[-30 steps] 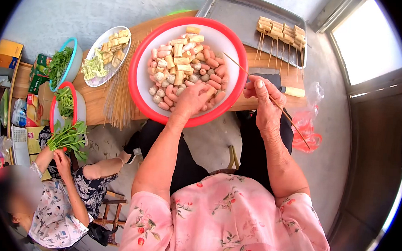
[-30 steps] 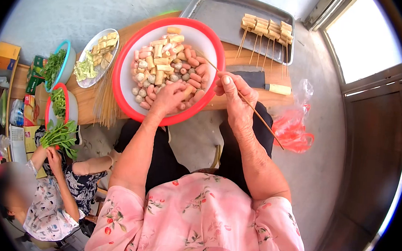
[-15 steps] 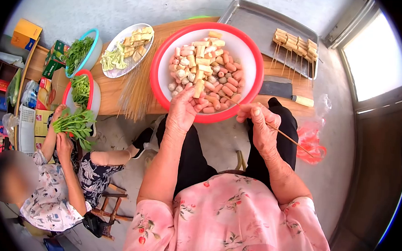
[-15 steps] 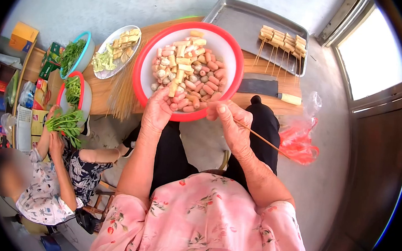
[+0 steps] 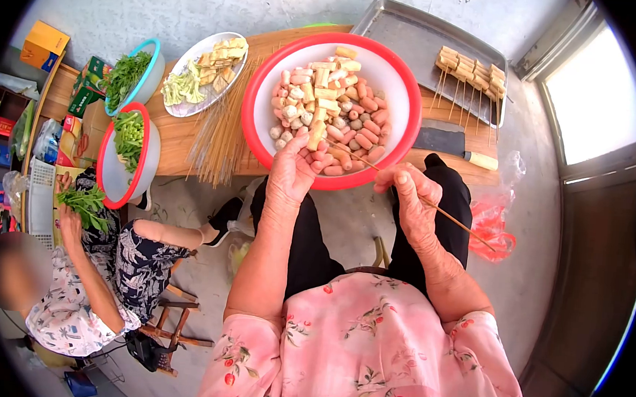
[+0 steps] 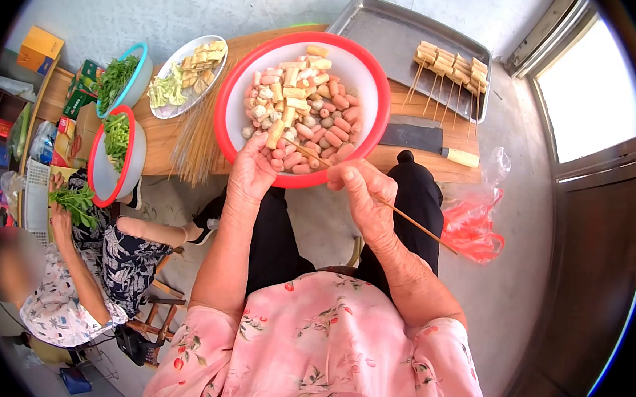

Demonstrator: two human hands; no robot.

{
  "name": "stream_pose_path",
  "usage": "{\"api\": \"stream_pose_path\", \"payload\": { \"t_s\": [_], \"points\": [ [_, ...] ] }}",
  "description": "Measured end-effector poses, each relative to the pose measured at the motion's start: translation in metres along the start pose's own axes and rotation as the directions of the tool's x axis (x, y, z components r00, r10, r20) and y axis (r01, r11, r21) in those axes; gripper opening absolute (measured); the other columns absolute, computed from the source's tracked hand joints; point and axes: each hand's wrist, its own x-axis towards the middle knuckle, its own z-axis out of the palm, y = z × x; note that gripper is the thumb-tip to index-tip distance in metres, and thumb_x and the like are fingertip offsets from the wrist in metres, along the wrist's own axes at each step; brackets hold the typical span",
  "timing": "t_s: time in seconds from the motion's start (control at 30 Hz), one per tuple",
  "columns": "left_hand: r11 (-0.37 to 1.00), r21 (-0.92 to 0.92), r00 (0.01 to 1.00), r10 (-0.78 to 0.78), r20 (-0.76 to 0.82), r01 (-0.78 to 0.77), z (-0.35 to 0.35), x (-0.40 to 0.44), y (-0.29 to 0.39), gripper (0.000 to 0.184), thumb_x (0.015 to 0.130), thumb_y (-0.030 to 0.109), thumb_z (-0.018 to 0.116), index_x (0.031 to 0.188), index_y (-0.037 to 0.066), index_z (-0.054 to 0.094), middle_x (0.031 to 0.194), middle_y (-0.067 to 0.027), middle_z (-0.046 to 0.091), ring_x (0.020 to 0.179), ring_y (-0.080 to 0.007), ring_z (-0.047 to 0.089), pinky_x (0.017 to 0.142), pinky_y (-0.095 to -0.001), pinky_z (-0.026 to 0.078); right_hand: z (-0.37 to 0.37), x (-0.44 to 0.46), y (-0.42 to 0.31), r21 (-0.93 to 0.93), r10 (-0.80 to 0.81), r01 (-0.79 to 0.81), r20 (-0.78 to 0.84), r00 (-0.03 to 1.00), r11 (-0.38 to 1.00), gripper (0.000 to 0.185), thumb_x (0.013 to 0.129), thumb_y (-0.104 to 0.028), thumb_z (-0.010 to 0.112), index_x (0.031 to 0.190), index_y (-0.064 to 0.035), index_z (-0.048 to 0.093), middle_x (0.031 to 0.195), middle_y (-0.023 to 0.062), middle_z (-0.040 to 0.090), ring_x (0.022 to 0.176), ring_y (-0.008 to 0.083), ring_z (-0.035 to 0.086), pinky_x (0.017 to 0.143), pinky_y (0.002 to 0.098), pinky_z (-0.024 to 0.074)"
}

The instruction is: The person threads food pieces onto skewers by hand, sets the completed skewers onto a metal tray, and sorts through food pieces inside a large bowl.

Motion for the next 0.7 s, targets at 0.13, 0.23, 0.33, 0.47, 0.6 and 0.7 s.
{"api": "stream_pose_path", "payload": {
  "t_s": [0.13,0.23,0.33,0.47,0.6,0.7],
  "points": [
    [1.0,-0.021,1.0,0.006,-0.012,-0.007,-0.002,0.005,-0.005,0.026,0.087,0.014,0.058,0.108,-0.001,0.053,0.081,-0.012,0.059,0.064,-0.0166,0.058,0.063,-0.0317,0.054,-0.001,0.0,0.003,-0.006,-0.021,0.021,-0.013,1.0,1.0,0.039,0.096,-0.03,0.048,0.081,0.0026,0.062,0.073,0.0069,0.061,0.067,0.0137,0.057,0.065,0.0256,0.0454],
    [1.0,-0.013,1.0,-0.003,-0.018,0.003,-0.003,0.007,-0.005,0.025,0.087,0.015,0.055,0.104,-0.003,0.056,0.074,-0.0074,0.06,0.06,-0.0152,0.053,0.074,-0.0421,0.052,-0.005,0.0,0.007,0.016,0.005,-0.006,0.016,1.0,1.0,0.031,0.092,-0.026,0.056,0.086,0.003,0.064,0.075,0.007,0.063,0.07,0.0139,0.059,0.069,0.0271,0.048],
    [1.0,0.012,1.0,-0.011,-0.021,0.011,0.003,0.002,-0.003,0.024,0.086,0.014,0.056,0.103,-0.003,0.056,0.072,-0.0067,0.059,0.06,-0.0149,0.052,0.076,-0.04,0.051,-0.006,-0.002,0.006,-0.02,0.04,-0.04,0.019,0.999,0.999,0.03,0.092,-0.025,0.055,0.087,0.0025,0.065,0.076,0.0076,0.065,0.072,0.0137,0.06,0.072,0.0268,0.0487],
    [0.997,0.067,0.999,-0.034,0.009,0.033,0.003,0.002,-0.001,0.026,0.085,0.013,0.058,0.106,-0.002,0.054,0.072,-0.0083,0.059,0.059,-0.0138,0.052,0.065,-0.0295,0.052,-0.001,-0.004,0.012,0.007,0.026,-0.027,0.005,1.0,1.0,0.029,0.092,-0.024,0.055,0.087,0.002,0.065,0.077,0.0083,0.067,0.074,0.0141,0.062,0.074,0.0265,0.0495],
    [0.993,0.085,0.997,-0.082,0.005,0.081,-0.001,0.004,0.0,0.028,0.084,0.014,0.06,0.108,0.004,0.051,0.077,-0.0085,0.057,0.058,-0.0141,0.051,0.05,-0.0219,0.041,0.0,-0.004,0.012,-0.084,0.008,-0.008,-0.002,1.0,0.996,0.033,0.094,-0.026,0.051,0.087,0.0028,0.065,0.078,0.0096,0.068,0.074,0.015,0.065,0.072,0.0259,0.05],
    [0.991,0.033,0.982,-0.131,0.133,0.128,-0.001,0.002,0.004,0.027,0.083,0.013,0.061,0.107,0.005,0.051,0.077,-0.0084,0.057,0.058,-0.0131,0.049,0.046,-0.0194,0.039,0.001,-0.004,0.014,-0.129,-0.018,0.016,-0.013,1.0,0.992,0.037,0.095,-0.029,0.048,0.086,0.0033,0.065,0.078,0.0106,0.069,0.072,0.0153,0.065,0.07,0.0252,0.0501]
  ]
}}
